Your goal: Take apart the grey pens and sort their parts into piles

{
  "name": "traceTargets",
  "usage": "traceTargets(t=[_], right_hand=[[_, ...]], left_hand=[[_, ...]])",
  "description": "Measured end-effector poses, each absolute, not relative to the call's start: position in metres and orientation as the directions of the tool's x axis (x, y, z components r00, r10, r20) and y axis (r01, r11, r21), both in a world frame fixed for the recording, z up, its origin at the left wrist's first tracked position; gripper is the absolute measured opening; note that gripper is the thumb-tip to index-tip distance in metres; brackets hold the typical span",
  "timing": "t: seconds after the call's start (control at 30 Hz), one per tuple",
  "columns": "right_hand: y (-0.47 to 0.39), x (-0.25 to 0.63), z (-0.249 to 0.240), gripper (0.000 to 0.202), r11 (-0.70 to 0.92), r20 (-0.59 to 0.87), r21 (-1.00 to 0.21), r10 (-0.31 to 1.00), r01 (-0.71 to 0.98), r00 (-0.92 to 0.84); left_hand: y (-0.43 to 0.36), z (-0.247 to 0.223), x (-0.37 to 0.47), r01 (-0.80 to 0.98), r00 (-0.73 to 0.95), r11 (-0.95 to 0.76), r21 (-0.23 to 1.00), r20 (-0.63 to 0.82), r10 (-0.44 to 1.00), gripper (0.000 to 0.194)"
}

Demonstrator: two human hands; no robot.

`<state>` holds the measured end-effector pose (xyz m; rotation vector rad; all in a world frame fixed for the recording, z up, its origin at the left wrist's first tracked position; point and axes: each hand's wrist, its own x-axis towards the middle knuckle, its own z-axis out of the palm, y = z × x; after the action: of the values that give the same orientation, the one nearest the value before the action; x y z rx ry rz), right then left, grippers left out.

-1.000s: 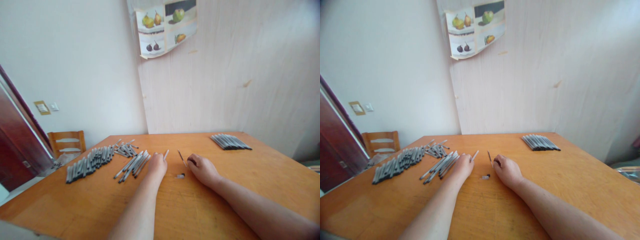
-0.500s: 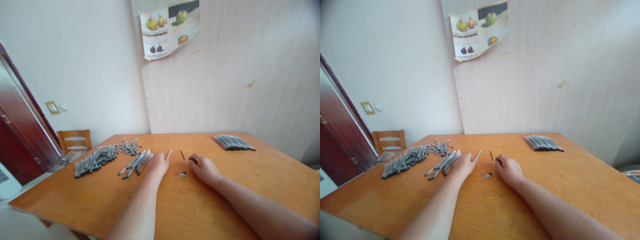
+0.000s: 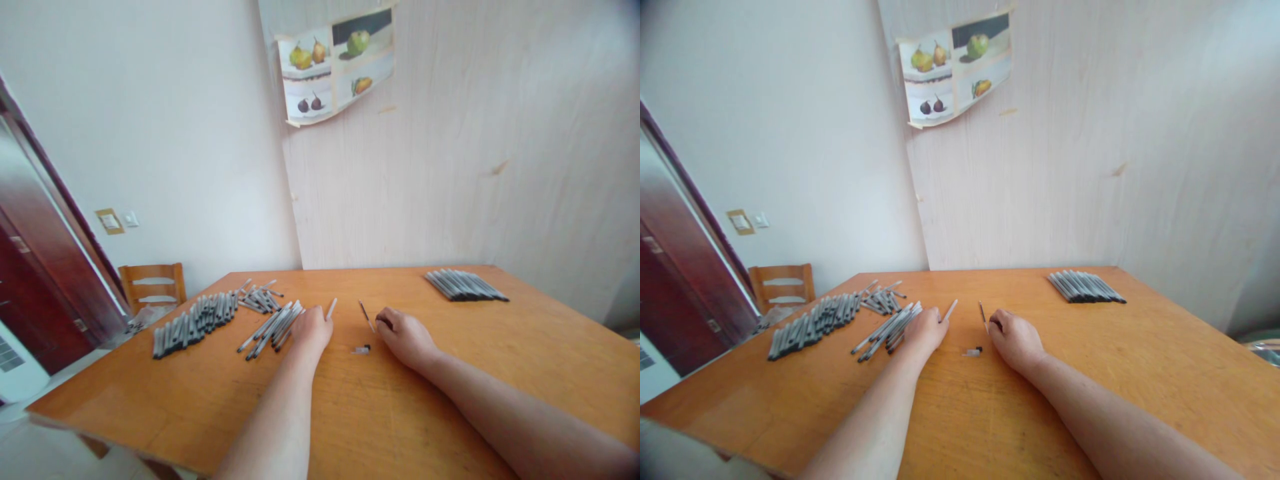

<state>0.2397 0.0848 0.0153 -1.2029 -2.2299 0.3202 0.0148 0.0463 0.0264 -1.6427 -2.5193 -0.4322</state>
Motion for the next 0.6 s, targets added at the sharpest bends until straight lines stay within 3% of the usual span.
traceTargets(t=[0.27,0.6], right_hand=[[0.080,0.241,0.021,0.023,0.587,0.382,-0.438,0.807,0.681,-0.450],[0.054,0.235,0.030,0.019,0.834,0.358,-0.248,0.552,0.494,-0.753]], left_hand=[[0.043,0.031,0.016,0.915,-0.396,0.360,0.184,0.230,0.889,0.035],[0.039,0.038,0.020,0.917,-0.391,0.350,0.193,0.252,0.885,0.033]])
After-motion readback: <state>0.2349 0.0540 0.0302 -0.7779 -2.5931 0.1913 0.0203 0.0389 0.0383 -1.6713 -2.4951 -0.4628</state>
